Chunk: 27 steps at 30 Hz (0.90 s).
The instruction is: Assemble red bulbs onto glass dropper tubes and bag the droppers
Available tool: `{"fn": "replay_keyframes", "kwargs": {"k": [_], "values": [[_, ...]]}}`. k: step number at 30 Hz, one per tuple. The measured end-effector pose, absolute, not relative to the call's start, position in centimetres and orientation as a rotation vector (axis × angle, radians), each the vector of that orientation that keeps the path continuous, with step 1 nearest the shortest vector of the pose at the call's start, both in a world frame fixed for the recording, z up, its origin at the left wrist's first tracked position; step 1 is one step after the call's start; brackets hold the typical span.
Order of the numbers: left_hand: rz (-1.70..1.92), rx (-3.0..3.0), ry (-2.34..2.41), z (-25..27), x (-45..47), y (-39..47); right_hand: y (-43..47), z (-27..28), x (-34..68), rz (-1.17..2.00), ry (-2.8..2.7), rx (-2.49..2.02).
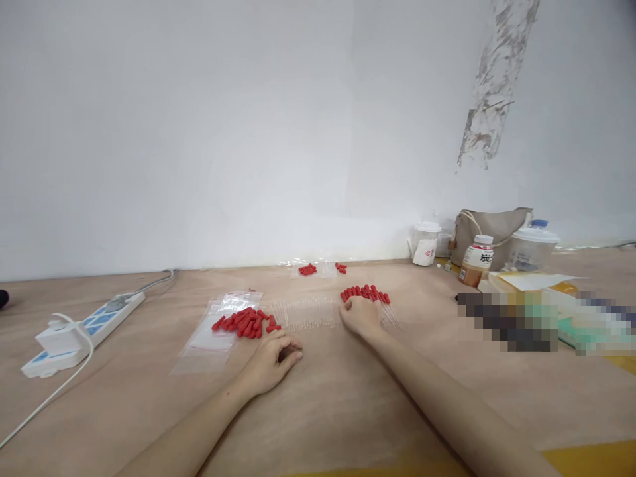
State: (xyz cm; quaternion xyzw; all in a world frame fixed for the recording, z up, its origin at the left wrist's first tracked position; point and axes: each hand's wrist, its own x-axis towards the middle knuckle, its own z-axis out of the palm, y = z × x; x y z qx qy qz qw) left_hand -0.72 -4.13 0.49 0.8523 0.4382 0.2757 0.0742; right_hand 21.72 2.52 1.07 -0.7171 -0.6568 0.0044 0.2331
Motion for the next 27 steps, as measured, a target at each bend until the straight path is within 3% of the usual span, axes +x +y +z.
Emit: {"fn": "replay_keyframes", "kwargs": {"k": [8,20,27], "values": [[1.001,2.65,2.058,0.5,-3.8,-1.7,4.0,1.2,19.2,0.138,-1.77,-2.086],[0.997,2.862,1.917,0.2,-3.3,-1.1,3.6,2.0,18.4,0.213,-1.812,-2.092],[1.03,2.652,1.554,0.7,-1.4,-3.7,2.0,2.4,19.9,0.187,-1.883,-1.92]]}}
